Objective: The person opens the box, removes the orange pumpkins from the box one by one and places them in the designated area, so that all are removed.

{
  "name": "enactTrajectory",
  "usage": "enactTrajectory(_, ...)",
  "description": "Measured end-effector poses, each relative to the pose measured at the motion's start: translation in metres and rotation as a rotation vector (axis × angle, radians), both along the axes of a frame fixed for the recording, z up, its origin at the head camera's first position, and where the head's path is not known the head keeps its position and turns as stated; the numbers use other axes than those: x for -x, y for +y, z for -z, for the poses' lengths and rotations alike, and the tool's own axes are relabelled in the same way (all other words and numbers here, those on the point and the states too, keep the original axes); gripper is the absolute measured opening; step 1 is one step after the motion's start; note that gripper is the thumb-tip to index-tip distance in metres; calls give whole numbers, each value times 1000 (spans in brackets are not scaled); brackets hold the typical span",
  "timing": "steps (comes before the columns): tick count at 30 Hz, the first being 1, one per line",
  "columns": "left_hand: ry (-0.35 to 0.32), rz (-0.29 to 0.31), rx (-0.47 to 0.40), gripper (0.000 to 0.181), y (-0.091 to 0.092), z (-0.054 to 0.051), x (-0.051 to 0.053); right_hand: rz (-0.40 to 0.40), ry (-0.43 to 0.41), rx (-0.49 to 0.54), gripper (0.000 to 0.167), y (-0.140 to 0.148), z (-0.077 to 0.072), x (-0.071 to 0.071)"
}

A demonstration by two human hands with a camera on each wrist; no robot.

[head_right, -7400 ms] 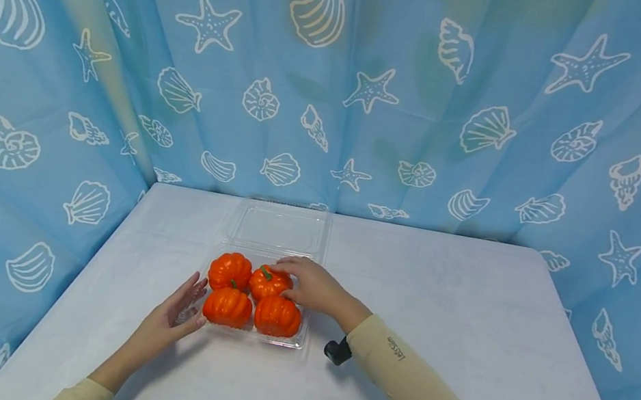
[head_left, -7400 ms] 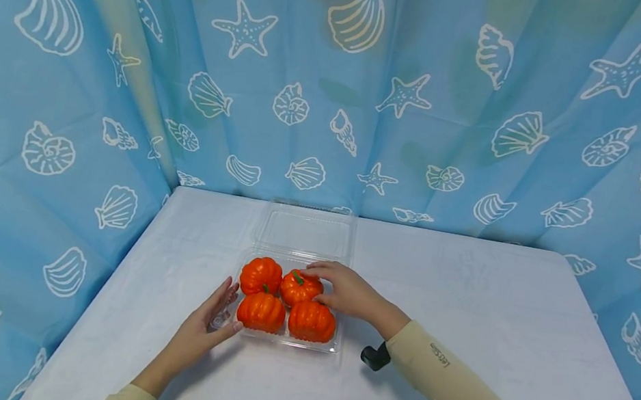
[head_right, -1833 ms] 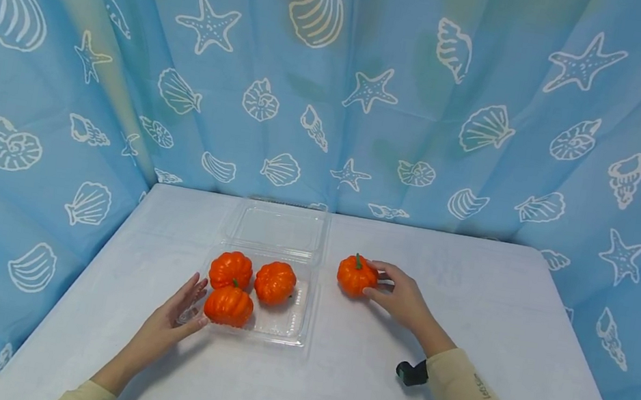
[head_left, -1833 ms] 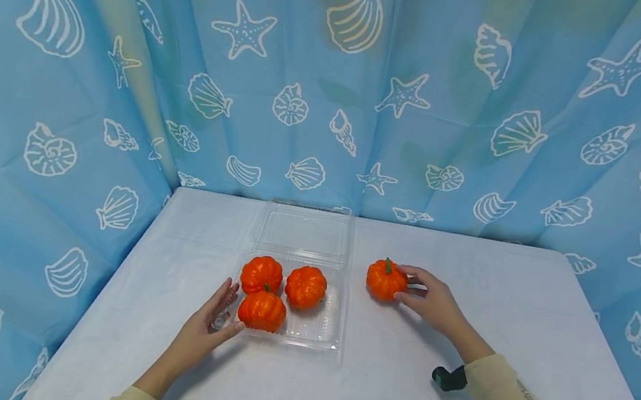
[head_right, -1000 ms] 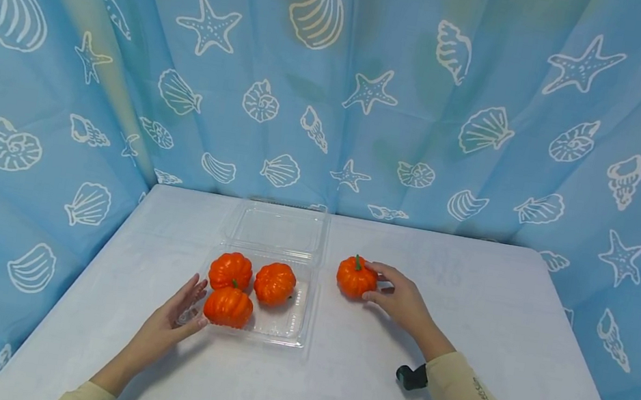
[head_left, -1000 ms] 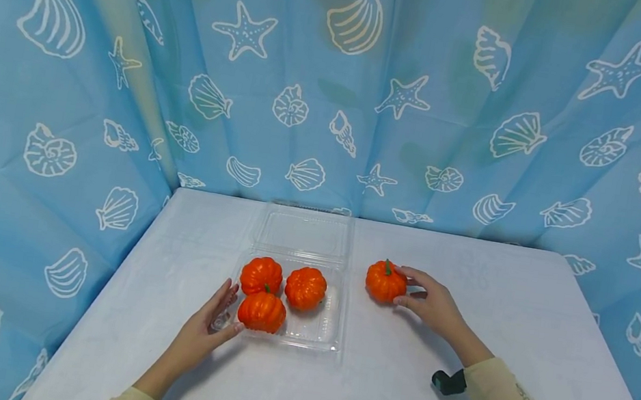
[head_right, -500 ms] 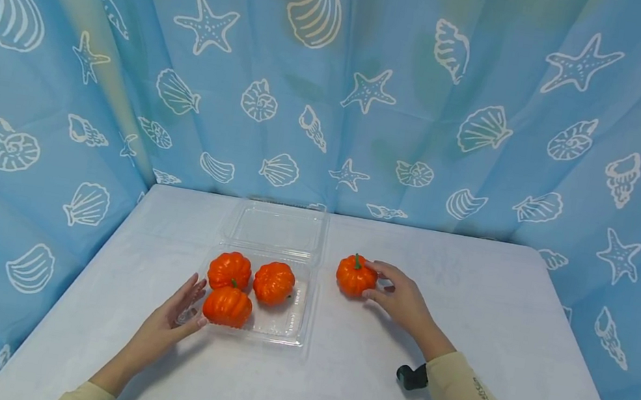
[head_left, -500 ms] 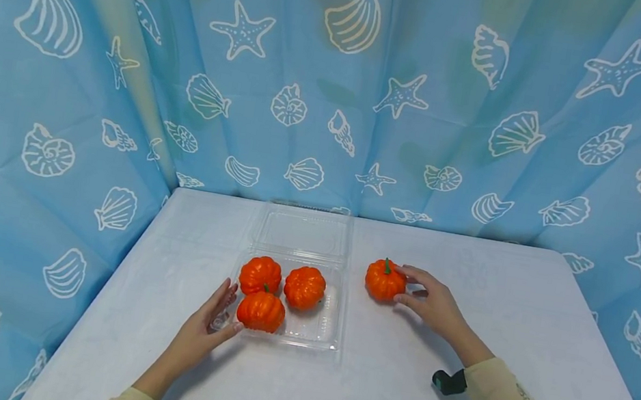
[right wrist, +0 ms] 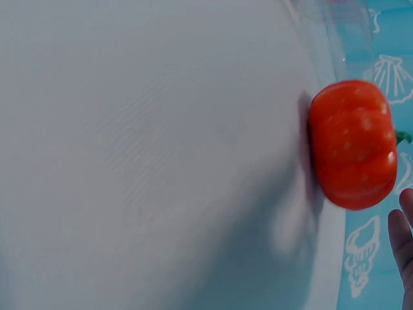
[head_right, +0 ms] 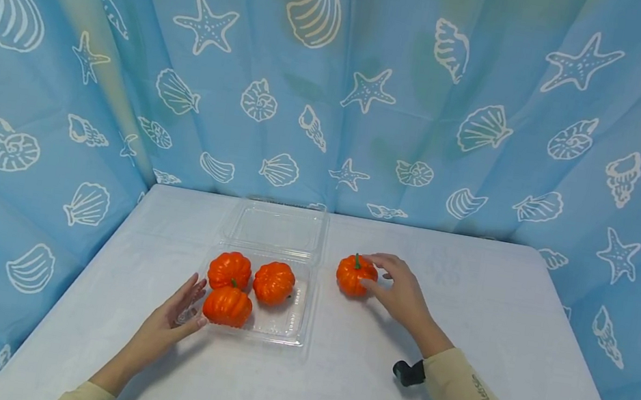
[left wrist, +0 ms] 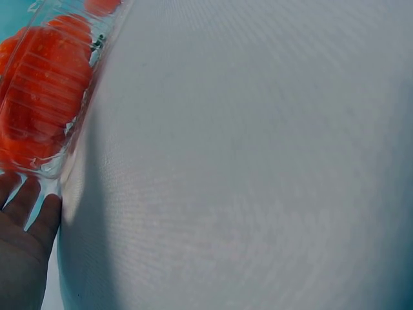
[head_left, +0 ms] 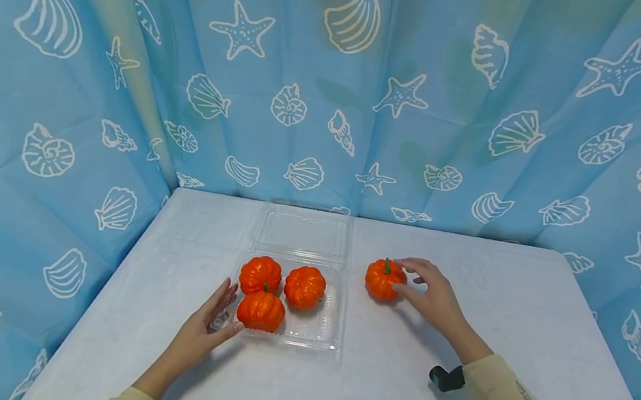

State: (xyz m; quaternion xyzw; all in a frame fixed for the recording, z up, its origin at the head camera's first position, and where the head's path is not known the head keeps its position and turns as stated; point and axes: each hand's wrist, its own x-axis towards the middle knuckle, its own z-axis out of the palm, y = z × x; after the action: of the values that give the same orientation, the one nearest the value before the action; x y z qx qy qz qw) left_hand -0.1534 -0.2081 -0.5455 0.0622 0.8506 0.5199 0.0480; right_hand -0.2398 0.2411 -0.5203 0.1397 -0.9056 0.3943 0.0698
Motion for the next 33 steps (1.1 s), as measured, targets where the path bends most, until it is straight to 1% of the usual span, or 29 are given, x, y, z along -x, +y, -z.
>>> enactTrajectory(3, 7, 6, -7, 95, -1, 0, -1, -10, 15, 3, 45, -7, -6, -1)
enactTrajectory(6, 23, 14, -12, 94, -2, 0, -1, -47, 21, 14, 45, -14, -12, 0)
enactTrajectory(9, 31, 17, -15, 94, -2, 1, -1, -92, 8, 30, 45, -22, -18, 0)
enactTrajectory(14, 19, 10, -7, 95, -1, 1, 0, -144, -16, 26, 44, -35, -26, 0)
enactTrajectory(22, -4, 4, -2, 95, 0, 0, 1, -202, -28, 23, 46, -59, -28, 1)
enactTrajectory(30, 1, 12, -20, 93, -1, 1, 1, -314, -13, 62, 49, -81, -29, 1)
enactTrajectory(33, 1, 10, -18, 93, -1, 2, 1, -325, -25, 35, 49, -90, -29, 1)
